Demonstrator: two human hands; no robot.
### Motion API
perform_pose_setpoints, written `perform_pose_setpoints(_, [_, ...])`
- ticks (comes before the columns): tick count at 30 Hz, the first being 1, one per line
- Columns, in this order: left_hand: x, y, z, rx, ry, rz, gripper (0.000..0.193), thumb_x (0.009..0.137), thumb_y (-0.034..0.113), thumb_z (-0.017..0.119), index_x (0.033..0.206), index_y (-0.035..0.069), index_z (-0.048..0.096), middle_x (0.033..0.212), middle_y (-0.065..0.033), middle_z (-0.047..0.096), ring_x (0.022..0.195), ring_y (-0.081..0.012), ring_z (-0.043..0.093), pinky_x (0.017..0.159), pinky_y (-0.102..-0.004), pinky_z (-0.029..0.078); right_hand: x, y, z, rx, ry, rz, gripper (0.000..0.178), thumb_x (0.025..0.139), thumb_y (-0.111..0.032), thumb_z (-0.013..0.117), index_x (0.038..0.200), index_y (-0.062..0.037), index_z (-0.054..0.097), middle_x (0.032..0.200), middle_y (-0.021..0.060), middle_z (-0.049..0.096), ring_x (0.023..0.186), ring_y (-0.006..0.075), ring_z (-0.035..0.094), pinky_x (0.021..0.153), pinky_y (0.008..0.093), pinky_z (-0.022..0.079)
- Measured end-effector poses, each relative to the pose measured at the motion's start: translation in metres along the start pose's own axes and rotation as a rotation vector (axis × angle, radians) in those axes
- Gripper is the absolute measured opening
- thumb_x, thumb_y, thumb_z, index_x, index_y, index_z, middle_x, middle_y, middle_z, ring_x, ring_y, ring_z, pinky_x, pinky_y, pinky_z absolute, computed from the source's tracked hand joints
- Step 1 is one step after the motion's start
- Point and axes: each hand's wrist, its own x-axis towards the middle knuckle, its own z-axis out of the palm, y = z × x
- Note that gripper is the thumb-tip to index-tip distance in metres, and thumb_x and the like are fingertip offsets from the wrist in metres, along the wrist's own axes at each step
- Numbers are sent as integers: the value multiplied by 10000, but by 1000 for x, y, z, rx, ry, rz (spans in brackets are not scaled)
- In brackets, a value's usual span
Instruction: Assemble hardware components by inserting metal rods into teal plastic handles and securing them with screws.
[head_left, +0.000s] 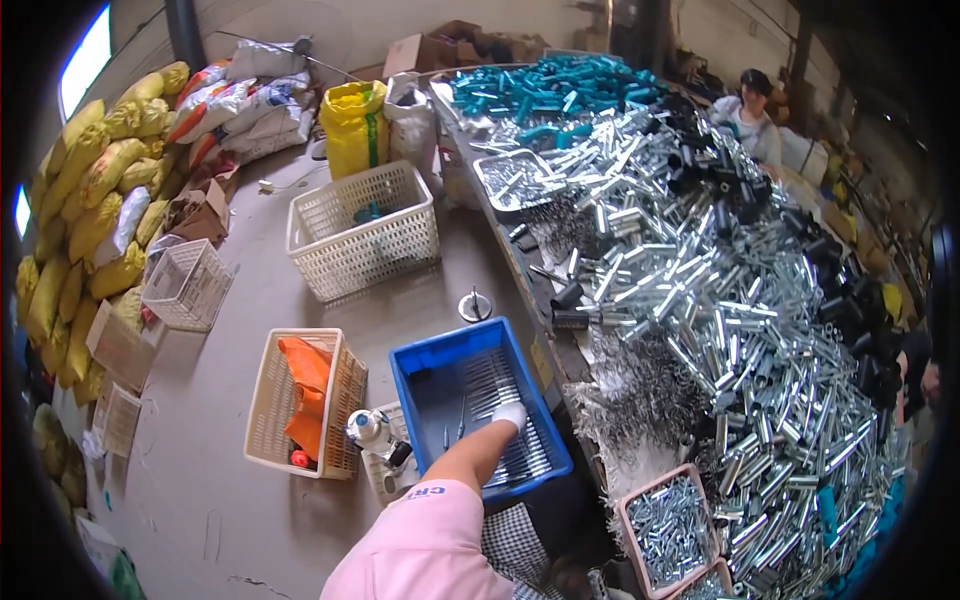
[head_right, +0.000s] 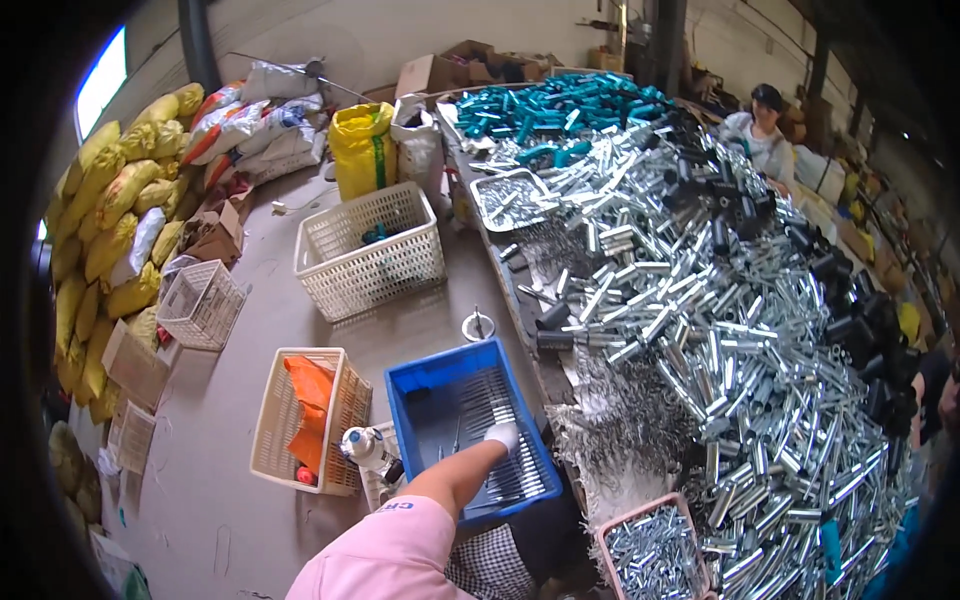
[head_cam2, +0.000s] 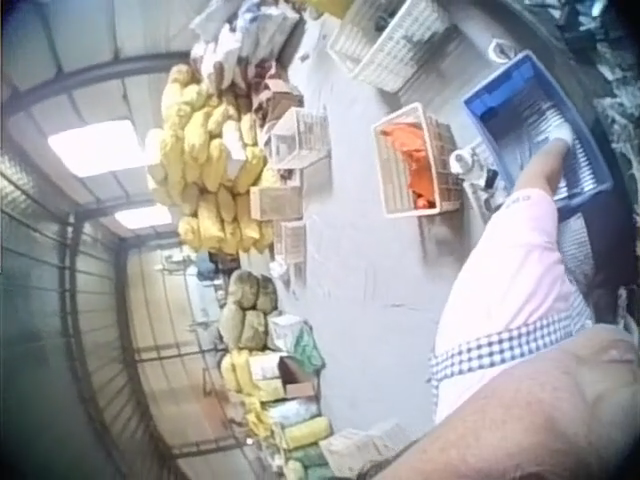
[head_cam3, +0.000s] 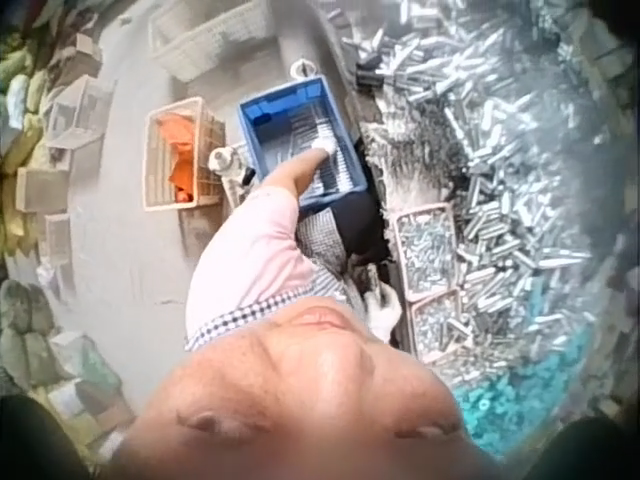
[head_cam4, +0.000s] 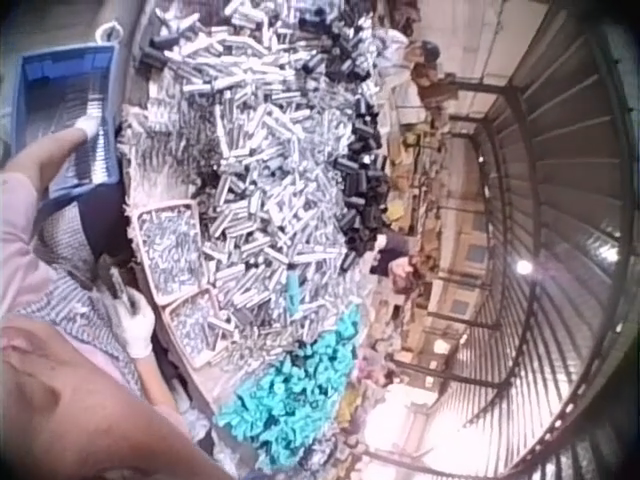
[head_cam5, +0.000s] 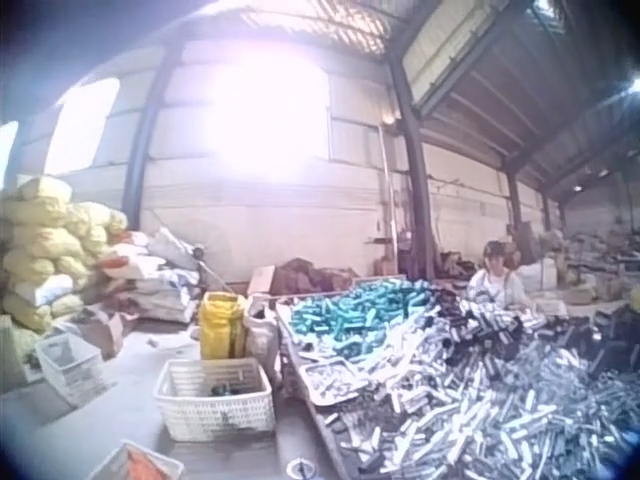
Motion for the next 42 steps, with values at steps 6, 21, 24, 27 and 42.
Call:
perform_pose_setpoints(6, [11,20,8,-39,-41,-104,382,957,219,436,1123,42,731,1201,-225,677,1112,-373,668,936,-500,531,2,0,12,25,-41,12,334,803,-76,709,1116,37,683,961,128,708,888,208,651,840,348,529])
perform_pose_setpoints(21, [-146,70,-156,-664,-364,217,132,914,147,582,888,20,609,729,-76,607,632,-162,599,573,-345,508,-35,11,7,126,92,-173,276,866,-10,657,1137,40,649,846,65,643,666,112,565,599,282,480])
perform_pose_setpoints(24, [-204,82,-183,-887,-410,316,153,899,166,644,853,39,572,730,-19,572,617,-126,580,563,-291,510,-45,9,11,-125,66,-379,293,858,-52,699,1133,42,660,865,66,669,718,130,592,673,283,507])
perform_pose_setpoints(27, [-260,97,-190,-1048,-412,412,137,896,124,629,818,61,536,691,-20,550,575,-120,542,506,-292,467,-62,11,23,12,88,-387,295,855,-92,723,1117,35,674,846,61,670,701,118,587,651,277,501])
perform_pose_setpoints(42, [-412,81,-155,-1197,-590,633,324,907,176,679,1155,16,546,814,-62,634,648,-134,630,557,-293,548,-162,7,60,-139,230,-549,287,868,-130,709,1082,57,670,853,80,681,697,130,603,649,281,504])
